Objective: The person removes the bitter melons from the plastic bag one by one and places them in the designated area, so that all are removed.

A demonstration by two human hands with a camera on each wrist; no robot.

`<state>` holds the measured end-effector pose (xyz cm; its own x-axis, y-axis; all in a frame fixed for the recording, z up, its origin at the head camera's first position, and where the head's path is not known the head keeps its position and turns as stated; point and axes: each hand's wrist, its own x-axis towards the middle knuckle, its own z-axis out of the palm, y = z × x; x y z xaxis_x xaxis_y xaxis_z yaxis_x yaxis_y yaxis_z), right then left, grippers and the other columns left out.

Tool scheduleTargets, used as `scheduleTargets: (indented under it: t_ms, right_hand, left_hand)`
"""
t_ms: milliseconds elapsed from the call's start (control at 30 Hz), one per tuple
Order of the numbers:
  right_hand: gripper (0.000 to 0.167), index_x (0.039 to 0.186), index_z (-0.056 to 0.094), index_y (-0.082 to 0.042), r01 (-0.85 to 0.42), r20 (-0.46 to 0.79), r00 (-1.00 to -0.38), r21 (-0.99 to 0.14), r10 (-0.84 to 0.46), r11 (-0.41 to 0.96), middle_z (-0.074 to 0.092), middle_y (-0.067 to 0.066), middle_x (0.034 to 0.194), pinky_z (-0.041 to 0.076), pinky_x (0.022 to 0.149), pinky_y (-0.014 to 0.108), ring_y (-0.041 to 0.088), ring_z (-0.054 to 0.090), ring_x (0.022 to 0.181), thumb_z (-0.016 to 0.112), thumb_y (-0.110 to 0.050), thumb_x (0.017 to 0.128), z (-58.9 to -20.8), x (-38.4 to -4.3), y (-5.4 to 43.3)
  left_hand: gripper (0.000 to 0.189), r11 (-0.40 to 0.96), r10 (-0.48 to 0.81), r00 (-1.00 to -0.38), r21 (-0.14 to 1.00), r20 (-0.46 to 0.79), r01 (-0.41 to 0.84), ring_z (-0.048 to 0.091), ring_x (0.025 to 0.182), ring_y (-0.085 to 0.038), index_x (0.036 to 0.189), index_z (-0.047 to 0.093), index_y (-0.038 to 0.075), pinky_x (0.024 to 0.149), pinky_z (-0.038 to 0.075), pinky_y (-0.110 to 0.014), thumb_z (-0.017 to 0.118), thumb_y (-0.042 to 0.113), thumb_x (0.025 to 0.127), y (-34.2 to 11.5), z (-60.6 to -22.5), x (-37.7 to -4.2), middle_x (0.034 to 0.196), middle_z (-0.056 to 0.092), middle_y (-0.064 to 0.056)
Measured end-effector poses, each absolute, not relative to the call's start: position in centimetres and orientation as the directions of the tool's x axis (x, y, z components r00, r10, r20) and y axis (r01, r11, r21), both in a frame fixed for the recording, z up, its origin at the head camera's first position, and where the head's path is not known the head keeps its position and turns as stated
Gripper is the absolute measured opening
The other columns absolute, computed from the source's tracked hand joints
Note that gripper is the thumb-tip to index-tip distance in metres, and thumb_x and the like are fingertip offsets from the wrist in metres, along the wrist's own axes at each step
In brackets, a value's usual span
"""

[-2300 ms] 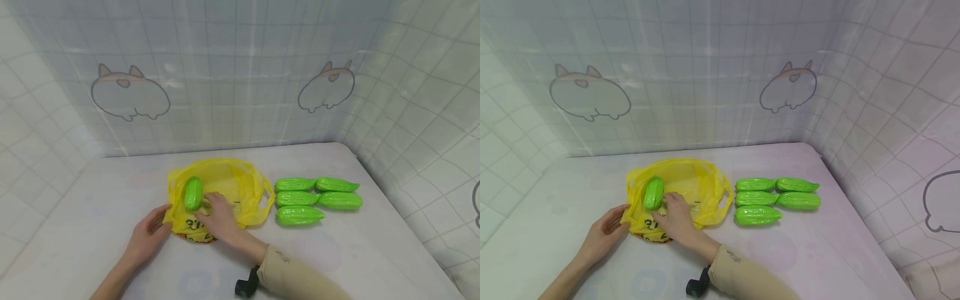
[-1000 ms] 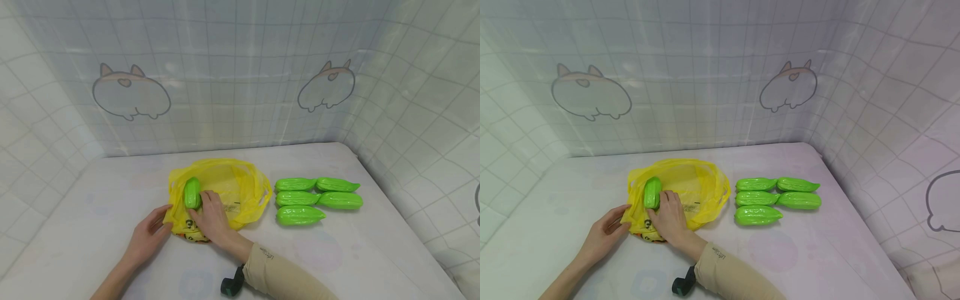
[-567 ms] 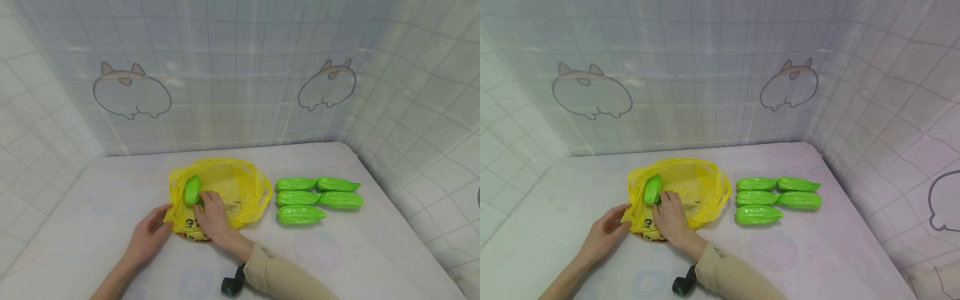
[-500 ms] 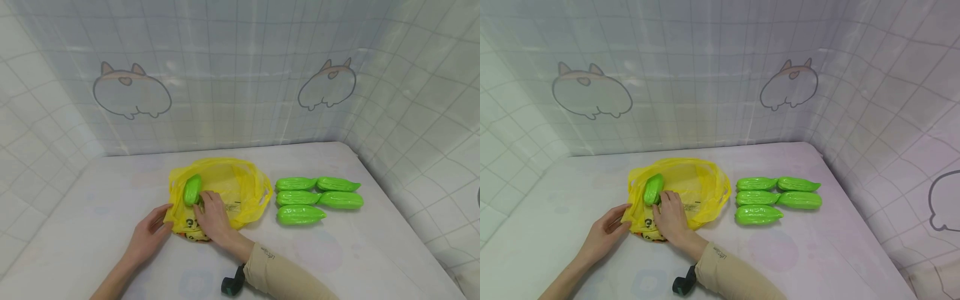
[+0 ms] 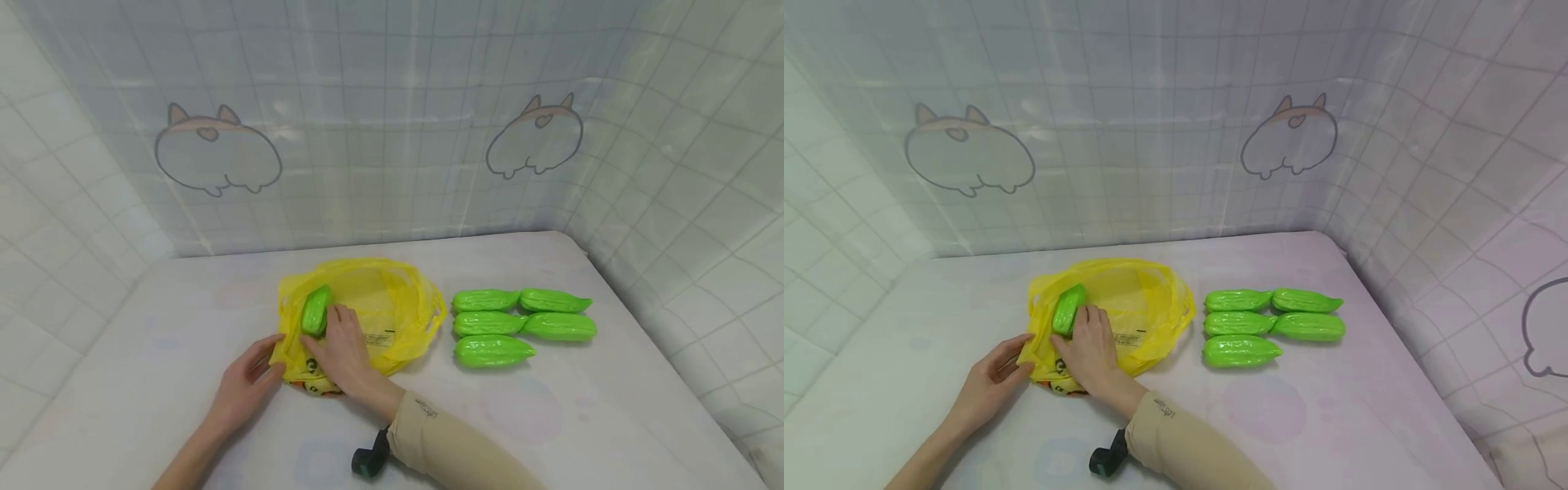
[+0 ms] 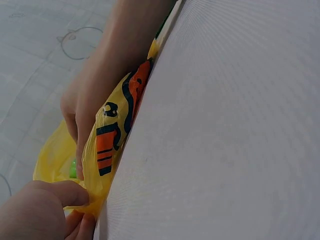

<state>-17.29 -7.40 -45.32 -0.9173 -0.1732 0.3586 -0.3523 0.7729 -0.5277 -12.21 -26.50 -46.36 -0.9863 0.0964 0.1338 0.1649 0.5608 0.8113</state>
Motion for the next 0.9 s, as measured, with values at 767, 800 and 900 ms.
scheduleTargets:
  t_ms: [767, 800, 900]
  right_hand:
    - [0.033, 0.126, 0.062, -0.001, -0.394, 0.370, -0.912, -0.673, -0.177, 0.627, 0.067, 0.010, 0.120, 0.055, 0.094, 0.034, 0.021, 0.062, 0.111, 0.062, -0.021, 0.100, -44.7, -17.3, -5.9]
    - [0.034, 0.125, 0.063, -0.001, -0.389, 0.366, -0.914, -0.673, -0.174, 0.630, 0.066, 0.010, 0.120, 0.055, 0.092, 0.033, 0.021, 0.061, 0.110, 0.063, -0.023, 0.099, -44.6, -17.3, -5.9]
    - [0.043, 0.125, 0.062, 0.000, -0.369, 0.351, -0.922, -0.661, -0.166, 0.653, 0.065, 0.011, 0.120, 0.055, 0.085, 0.029, 0.020, 0.060, 0.107, 0.067, -0.031, 0.096, -44.6, -17.5, -6.3]
  left_hand:
    - [0.052, 0.593, 0.068, -0.994, 0.798, 0.084, 0.108, 0.045, 0.140, -0.036, 0.148, 0.045, 0.014, 0.104, 0.045, -0.022, 0.063, 0.018, 0.099, -26.3, -45.8, -12.1, 0.155, 0.042, -0.013]
    - [0.052, 0.590, 0.069, -0.994, 0.800, 0.086, 0.110, 0.045, 0.140, -0.036, 0.148, 0.045, 0.014, 0.104, 0.045, -0.023, 0.063, 0.018, 0.099, -26.4, -45.9, -12.1, 0.155, 0.042, -0.014]
    - [0.052, 0.580, 0.074, -0.993, 0.807, 0.088, 0.115, 0.045, 0.140, -0.036, 0.147, 0.046, 0.014, 0.103, 0.045, -0.018, 0.063, 0.019, 0.099, -26.4, -46.1, -12.2, 0.155, 0.043, -0.013]
